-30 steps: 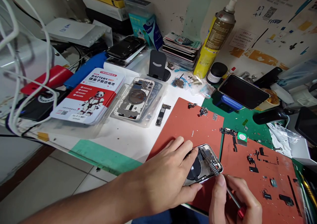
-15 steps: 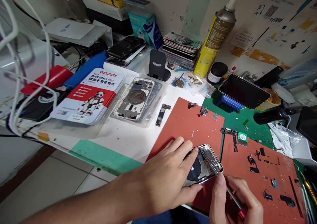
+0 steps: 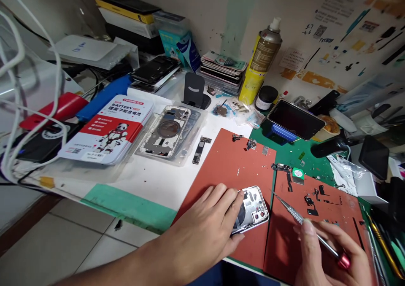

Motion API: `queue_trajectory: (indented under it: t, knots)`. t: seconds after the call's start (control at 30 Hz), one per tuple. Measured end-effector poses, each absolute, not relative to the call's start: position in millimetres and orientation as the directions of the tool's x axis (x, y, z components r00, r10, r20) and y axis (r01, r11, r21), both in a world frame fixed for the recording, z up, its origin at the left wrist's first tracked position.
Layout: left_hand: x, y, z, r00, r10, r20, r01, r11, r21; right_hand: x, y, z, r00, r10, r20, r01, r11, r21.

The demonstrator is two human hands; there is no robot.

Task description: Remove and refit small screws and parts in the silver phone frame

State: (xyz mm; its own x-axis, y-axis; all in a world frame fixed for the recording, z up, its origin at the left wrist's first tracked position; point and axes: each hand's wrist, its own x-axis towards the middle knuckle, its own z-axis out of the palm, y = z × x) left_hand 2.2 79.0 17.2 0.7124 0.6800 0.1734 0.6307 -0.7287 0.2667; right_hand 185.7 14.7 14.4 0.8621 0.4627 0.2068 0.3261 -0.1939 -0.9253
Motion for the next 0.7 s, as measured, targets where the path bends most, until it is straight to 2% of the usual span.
queue_trajectory:
  t: [0.07,0.17,0.23,0.3,0.4,0.5,0.6,0.7]
  knots:
    - [1,74,12,0.708,0.659,0.253,0.629,-0.752,0.199,193,25,14,0.86,0.479,0.177,0.287,-0.167,-0.943]
    - [-2,71,7,0.718,0.613,0.329,0.616,-0.78,0.111,201,34,8,0.786,0.6,0.151,0.314,-0.176,-0.933]
    - [-4,70,6,0.727,0.6,0.334,0.61,-0.788,0.087,204,36,2,0.719,0.68,0.144,0.356,-0.182,-0.916]
    - [-6,70,7,0.729,0.6,0.331,0.606,-0.79,0.097,206,37,-3,0.698,0.701,0.146,0.387,-0.199,-0.9]
    - [-10,71,8,0.713,0.617,0.333,0.595,-0.784,0.176,206,40,-7,0.688,0.71,0.147,0.409,-0.213,-0.887]
    - [-18,72,6,0.655,0.656,0.374,0.579,-0.755,0.309,207,44,-8,0.69,0.716,0.111,0.378,-0.225,-0.898]
    - [-26,74,1,0.531,0.7,0.479,0.538,-0.714,0.448,206,45,-3,0.728,0.683,0.062,0.292,-0.227,-0.929]
    - [-29,76,-2,0.414,0.764,0.494,0.49,-0.645,0.587,202,40,6,0.767,0.642,0.011,0.147,-0.159,-0.976]
